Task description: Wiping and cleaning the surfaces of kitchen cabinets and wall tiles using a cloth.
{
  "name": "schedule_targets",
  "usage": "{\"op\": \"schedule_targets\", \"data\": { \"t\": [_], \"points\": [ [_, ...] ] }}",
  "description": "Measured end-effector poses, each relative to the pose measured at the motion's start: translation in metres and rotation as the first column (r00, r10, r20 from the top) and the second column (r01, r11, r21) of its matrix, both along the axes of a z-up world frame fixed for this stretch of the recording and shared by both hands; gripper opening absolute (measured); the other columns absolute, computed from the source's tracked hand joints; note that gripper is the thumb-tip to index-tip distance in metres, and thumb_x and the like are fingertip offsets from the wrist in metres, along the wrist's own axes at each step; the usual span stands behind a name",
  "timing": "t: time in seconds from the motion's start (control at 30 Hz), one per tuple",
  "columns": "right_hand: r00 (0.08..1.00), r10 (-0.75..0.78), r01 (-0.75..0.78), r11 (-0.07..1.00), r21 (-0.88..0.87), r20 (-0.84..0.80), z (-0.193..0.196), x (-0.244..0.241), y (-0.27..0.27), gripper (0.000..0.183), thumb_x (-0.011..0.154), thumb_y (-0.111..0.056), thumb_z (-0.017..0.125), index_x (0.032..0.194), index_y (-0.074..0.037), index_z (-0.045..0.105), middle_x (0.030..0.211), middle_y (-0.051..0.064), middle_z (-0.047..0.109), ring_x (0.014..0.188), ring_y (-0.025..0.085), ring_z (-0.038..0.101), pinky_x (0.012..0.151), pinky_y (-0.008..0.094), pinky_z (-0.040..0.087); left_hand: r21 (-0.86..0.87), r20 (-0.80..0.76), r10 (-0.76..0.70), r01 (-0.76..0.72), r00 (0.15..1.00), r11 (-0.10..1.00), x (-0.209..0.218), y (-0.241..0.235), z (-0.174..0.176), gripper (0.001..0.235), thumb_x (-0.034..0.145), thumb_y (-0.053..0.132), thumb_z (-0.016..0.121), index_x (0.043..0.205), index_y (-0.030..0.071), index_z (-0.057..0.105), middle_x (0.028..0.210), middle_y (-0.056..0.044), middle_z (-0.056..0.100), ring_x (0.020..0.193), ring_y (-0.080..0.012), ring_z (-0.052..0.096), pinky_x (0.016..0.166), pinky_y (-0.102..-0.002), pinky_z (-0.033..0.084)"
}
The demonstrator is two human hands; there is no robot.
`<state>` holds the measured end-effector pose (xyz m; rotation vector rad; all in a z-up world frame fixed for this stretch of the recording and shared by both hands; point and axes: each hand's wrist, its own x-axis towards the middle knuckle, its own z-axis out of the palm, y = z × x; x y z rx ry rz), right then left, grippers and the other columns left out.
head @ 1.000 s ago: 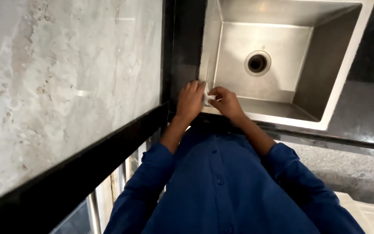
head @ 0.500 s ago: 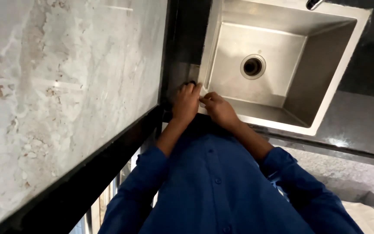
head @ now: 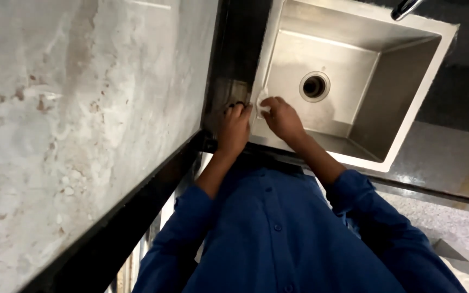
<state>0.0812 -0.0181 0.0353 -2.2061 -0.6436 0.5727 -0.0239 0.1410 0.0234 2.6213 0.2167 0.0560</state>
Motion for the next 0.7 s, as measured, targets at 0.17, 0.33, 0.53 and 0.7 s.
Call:
{"op": "schedule_targets", "data": {
  "t": [0.17,0.33,0.53,0.7],
  "points": [
    [0.986,0.027,-0.003,0.989,0.148,-0.164,-0.027,-0.029,-0.014,0.035,0.084,-0.001,0.075,0.117,-0.006,0.068,0.110,0.015,0.069,0.086,0.028,0.071,0.076,0.039,0.059,-0.022,-0.002,-0.011,0.011,1.000,1.000,0.002,0.003,-0.001,0.041,0.087,0.003,0.063,0.128,0.006,0.066,0.116,-0.016,0.061,0.108,-0.0382,0.057,0.090,-0.050,0.049],
    [0.935,0.005,0.077,0.973,0.218,-0.354,-0.033,-0.025,-0.018,0.038,0.082,0.000,0.076,0.118,-0.005,0.067,0.112,0.010,0.072,0.088,0.019,0.071,0.078,0.033,0.060,-0.059,0.063,-0.005,0.009,0.998,0.998,0.005,0.006,-0.013,0.039,0.089,0.002,0.064,0.127,0.008,0.066,0.113,-0.015,0.059,0.109,-0.0388,0.057,0.093,-0.050,0.049],
    [0.911,-0.176,0.263,0.945,0.197,-0.372,-0.068,-0.015,-0.017,0.035,0.084,-0.012,0.082,0.115,-0.005,0.068,0.104,0.008,0.073,0.087,0.018,0.069,0.078,0.032,0.057,-0.017,-0.045,-0.114,0.113,0.993,0.993,0.016,0.010,0.016,0.053,0.080,0.004,0.069,0.133,0.007,0.062,0.110,-0.016,0.058,0.106,-0.0390,0.056,0.089,-0.051,0.048],
    [0.925,-0.239,0.278,0.955,0.098,-0.296,-0.097,-0.015,-0.019,0.037,0.084,-0.023,0.086,0.113,-0.004,0.072,0.103,0.009,0.076,0.091,0.019,0.070,0.082,0.033,0.056,-0.011,-0.086,-0.108,0.108,0.990,0.994,0.017,0.007,0.022,0.051,0.082,0.006,0.070,0.133,0.008,0.063,0.109,-0.016,0.058,0.106,-0.0383,0.056,0.087,-0.051,0.048]
  ]
}}
